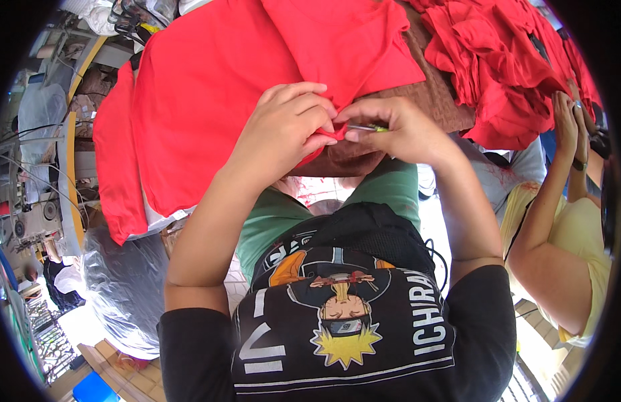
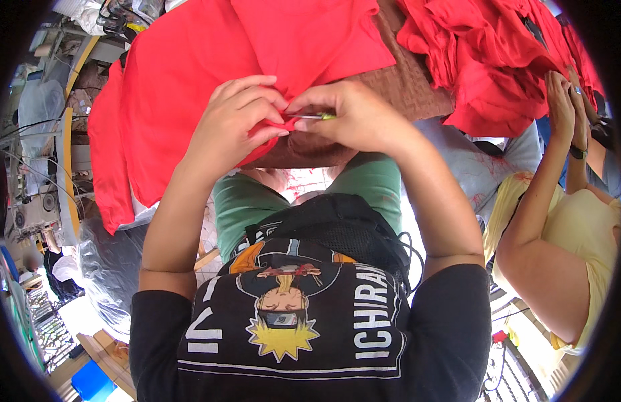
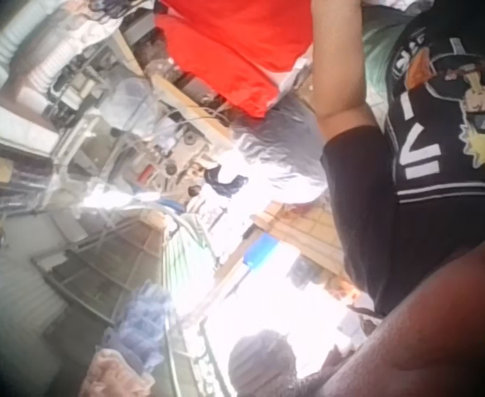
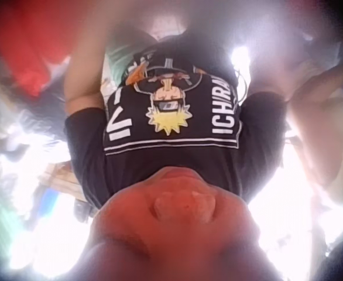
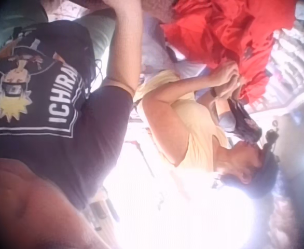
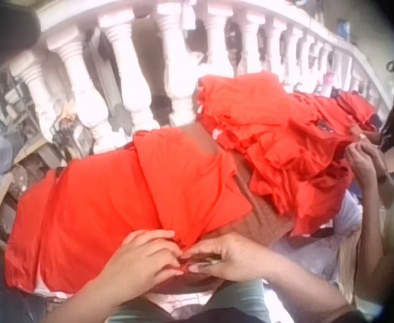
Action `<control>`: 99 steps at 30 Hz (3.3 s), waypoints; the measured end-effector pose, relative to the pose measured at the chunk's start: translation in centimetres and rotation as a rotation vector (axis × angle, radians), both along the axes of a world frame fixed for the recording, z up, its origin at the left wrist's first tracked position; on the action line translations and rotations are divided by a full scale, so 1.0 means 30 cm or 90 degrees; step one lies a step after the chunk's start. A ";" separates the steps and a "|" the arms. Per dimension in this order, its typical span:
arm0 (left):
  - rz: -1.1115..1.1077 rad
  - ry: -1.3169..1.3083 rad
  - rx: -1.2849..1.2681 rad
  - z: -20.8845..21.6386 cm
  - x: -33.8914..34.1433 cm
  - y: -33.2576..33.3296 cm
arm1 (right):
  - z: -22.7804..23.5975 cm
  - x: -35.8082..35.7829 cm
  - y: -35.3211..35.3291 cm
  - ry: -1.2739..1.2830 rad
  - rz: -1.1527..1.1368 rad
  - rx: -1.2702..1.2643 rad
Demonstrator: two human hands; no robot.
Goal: The person trims loose threads from red shirts using a small pair of shears, handling the shirts one at a time and placing them back on a stack.
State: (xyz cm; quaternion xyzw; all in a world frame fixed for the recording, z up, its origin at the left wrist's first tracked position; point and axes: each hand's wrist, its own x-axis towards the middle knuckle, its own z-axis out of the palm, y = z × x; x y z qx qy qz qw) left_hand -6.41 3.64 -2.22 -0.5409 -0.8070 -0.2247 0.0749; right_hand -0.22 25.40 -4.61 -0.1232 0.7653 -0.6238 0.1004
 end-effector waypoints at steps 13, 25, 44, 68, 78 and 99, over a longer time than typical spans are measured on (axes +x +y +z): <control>0.182 -0.120 0.300 -0.053 0.139 -0.017 | 0.048 0.006 -0.091 -0.185 -0.188 -0.322; 0.398 -0.594 0.094 0.019 0.147 -0.015 | 0.070 0.013 -0.095 -0.160 -0.204 -0.273; 0.153 -1.045 0.645 -0.059 0.144 -0.033 | 0.066 0.059 -0.123 0.366 -0.222 0.166; 0.213 -0.867 0.411 -0.039 0.155 -0.045 | 0.075 0.039 -0.148 0.071 -0.239 -0.101; 0.057 -0.206 0.157 0.057 -0.024 -0.029 | 0.091 0.046 -0.124 -0.078 -0.234 -0.120; 0.165 -0.495 0.154 -0.161 0.105 0.009 | 0.125 0.079 -0.017 0.215 -0.058 0.438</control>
